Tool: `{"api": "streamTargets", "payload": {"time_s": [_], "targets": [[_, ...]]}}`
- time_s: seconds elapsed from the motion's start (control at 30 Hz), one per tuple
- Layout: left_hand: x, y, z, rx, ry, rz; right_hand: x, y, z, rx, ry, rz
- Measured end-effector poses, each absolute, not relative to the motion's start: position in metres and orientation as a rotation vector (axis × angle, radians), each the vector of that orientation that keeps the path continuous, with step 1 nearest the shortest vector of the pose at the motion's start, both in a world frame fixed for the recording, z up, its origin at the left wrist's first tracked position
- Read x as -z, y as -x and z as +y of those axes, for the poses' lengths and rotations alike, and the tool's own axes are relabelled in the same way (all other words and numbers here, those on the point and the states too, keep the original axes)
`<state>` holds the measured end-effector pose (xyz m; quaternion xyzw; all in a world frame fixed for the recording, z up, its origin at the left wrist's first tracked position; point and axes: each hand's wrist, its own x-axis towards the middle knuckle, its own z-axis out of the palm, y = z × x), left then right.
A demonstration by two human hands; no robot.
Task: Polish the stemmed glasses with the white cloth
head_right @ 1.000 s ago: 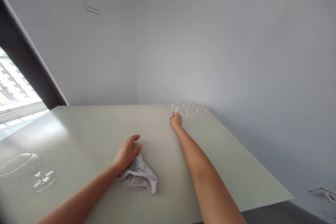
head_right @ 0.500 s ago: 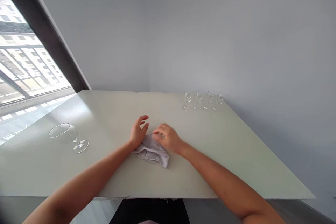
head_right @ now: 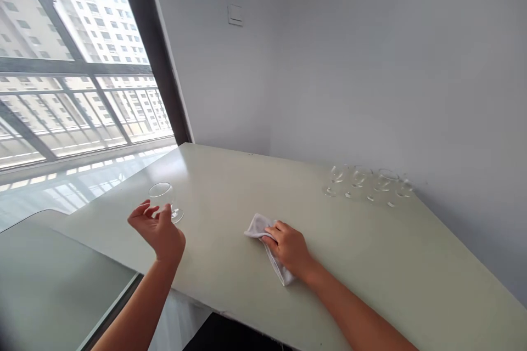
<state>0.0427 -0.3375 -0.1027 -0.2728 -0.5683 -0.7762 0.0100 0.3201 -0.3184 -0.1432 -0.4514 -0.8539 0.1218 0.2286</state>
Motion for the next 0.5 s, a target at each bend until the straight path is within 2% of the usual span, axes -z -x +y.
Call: {"api": "streamTargets", "payload": {"time_s": [0.07,0.17,0.37,0.5], "targets": [[0.119,-0.014,-0.334,2.505,0.631,-2.158,0.142,-0.322,-0.318,-0.425,1.255,-2.313],[0.133,0.015,-0.325,2.473,0.799,-2.475,0.142,-0.322,-0.315,-0.573,1.249,-2.241],[0.136,0.015,-0.299,2.310,1.327,-2.593,0.148,-0.330,-0.300,-1.049,1.341,-1.599],[0.127,-0.021,-0.283,2.003,1.881,-2.499,0.134,-0.338,-0.287,-1.263,1.318,-1.118]]}}
